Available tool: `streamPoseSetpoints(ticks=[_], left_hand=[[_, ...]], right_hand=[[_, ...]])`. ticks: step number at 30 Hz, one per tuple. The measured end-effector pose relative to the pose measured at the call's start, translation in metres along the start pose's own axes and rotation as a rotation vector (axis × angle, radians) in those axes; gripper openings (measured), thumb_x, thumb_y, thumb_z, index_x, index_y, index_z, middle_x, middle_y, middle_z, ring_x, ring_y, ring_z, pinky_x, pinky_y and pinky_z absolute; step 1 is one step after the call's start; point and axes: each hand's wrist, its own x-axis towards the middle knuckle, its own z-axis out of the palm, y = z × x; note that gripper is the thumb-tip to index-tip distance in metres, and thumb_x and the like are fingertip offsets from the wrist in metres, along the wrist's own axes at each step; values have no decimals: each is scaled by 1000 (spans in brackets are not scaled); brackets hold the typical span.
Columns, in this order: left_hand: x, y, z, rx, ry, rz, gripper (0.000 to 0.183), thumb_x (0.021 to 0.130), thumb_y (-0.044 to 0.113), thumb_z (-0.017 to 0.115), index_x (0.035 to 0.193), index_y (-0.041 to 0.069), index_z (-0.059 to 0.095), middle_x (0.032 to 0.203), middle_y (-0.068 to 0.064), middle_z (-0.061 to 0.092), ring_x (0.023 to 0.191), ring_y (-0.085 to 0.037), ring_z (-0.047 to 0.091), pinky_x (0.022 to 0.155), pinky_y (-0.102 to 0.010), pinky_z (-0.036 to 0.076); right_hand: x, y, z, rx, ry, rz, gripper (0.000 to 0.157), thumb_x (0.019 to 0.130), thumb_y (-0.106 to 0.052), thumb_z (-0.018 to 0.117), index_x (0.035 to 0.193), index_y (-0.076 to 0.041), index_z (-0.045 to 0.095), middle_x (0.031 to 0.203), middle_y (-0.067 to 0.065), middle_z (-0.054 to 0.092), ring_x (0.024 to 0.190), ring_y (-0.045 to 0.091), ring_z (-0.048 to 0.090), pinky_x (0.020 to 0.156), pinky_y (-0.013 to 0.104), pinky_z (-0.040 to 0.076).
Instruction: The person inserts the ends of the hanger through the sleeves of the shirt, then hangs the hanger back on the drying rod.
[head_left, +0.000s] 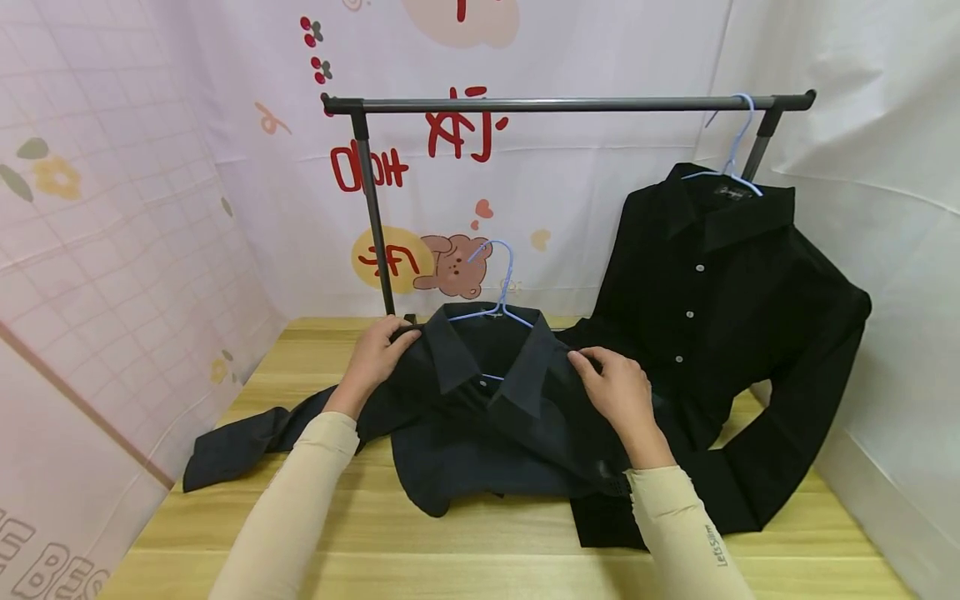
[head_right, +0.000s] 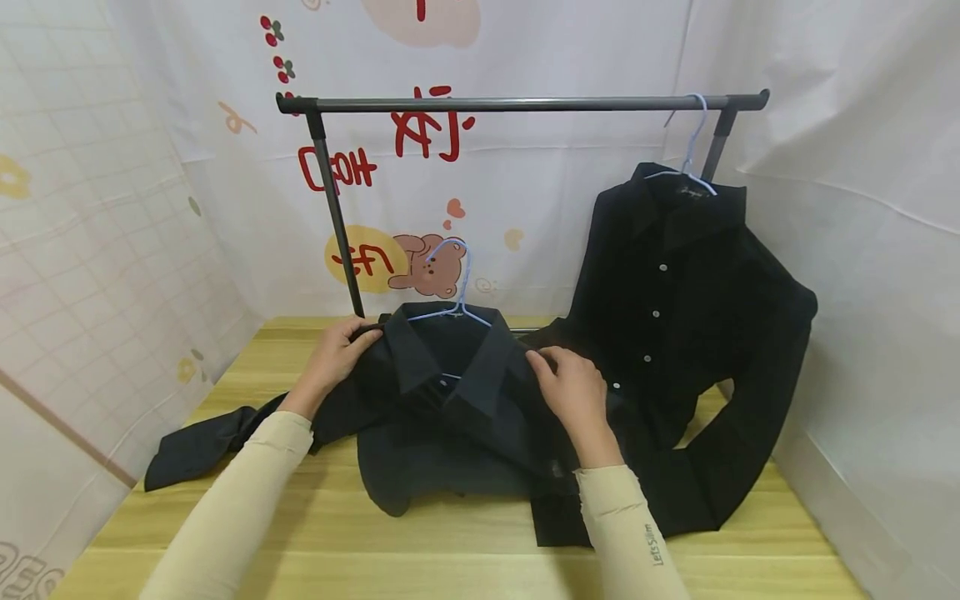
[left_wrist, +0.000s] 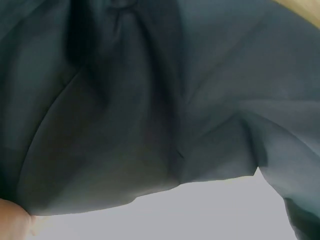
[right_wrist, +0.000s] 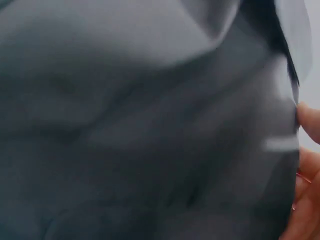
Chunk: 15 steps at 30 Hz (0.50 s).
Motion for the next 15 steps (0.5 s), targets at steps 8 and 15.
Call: streamPoseSetpoints(ticks=[8, 15], left_hand=[[-2, -3, -6, 7, 28, 30, 17, 99, 18, 64, 104, 3, 70, 101, -14, 65, 95, -32, 56, 86, -48, 46], [-4, -3, -5, -23, 24, 22, 17, 99, 18, 64, 102, 3, 70, 100, -14, 64, 93, -31, 56, 84, -46, 45]], right_hand=[[-8, 23, -14, 88, -136, -37, 32, 101, -30, 60, 119, -6, 70, 111, 17, 69, 87, 29, 62, 80, 49, 50], [-13, 34, -16, 231, -264, -70, 20, 99, -26, 63, 103, -8, 70, 83, 4, 63, 72, 19, 58, 67, 35, 48]])
